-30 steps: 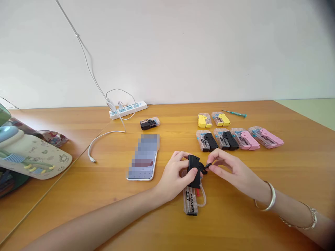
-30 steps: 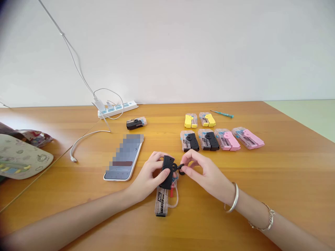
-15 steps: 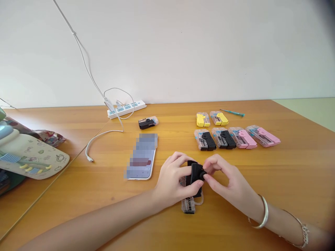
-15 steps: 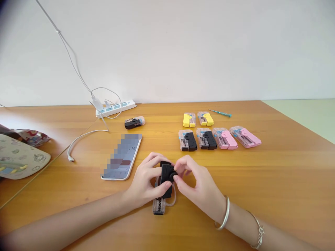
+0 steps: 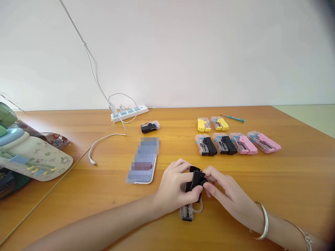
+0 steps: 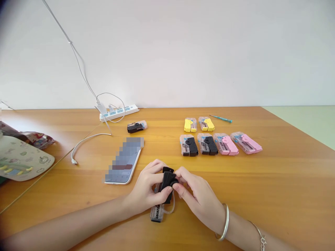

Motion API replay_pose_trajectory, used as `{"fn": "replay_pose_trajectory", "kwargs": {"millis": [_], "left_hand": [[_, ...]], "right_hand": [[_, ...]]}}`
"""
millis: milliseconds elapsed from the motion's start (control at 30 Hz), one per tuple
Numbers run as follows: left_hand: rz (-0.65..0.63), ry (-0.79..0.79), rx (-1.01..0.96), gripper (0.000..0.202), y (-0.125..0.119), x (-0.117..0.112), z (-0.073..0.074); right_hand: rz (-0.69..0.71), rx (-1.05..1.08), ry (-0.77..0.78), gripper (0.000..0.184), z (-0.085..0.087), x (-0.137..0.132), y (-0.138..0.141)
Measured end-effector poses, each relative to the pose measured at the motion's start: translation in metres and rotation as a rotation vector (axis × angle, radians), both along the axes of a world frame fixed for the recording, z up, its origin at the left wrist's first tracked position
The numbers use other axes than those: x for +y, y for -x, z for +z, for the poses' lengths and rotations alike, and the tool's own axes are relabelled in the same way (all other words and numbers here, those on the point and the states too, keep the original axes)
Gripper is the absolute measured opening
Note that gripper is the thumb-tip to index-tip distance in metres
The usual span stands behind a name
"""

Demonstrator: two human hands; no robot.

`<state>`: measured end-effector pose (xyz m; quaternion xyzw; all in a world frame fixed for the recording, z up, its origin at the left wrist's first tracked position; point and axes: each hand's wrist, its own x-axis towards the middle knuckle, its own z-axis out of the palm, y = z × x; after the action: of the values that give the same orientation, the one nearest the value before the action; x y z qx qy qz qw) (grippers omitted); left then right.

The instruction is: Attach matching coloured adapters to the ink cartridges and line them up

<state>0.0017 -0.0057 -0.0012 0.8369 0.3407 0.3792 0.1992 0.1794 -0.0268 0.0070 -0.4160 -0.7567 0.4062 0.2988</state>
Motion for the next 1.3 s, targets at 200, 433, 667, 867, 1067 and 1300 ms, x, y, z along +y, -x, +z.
{"fn": "replay_pose_trajectory", "kwargs": {"millis": [200,433,667,867,1067,1300], "left_hand": [[0.000,-0.027,0.023,0.016,0.001,0.000,-0.001],[0.020,0.031,0.015,0.020,0.002,0.001,0.002],[0.076,0.192,-0.083,0.008,0.004,0.004,0.006],[0.045,0.191,-0.103,0.004,0.004,0.005,0.004],[-0.018,0.150,-0.117,0.012,0.004,0.005,0.004],[-0.073,0.092,-0.045,0.011,0.005,0.004,0.002]], "right_hand": [[0.015,0.113,0.127,0.024,-0.002,-0.002,0.001],[-0.041,0.080,0.016,0.019,0.001,0.007,-0.004],[-0.074,-0.405,-0.413,0.016,-0.009,0.029,-0.018],[-0.069,-0.439,-0.401,0.007,-0.010,0.031,-0.018],[-0.068,0.085,0.032,0.011,0.000,0.037,-0.022],[-0.009,0.392,0.482,0.033,0.007,0.031,-0.020]]}}
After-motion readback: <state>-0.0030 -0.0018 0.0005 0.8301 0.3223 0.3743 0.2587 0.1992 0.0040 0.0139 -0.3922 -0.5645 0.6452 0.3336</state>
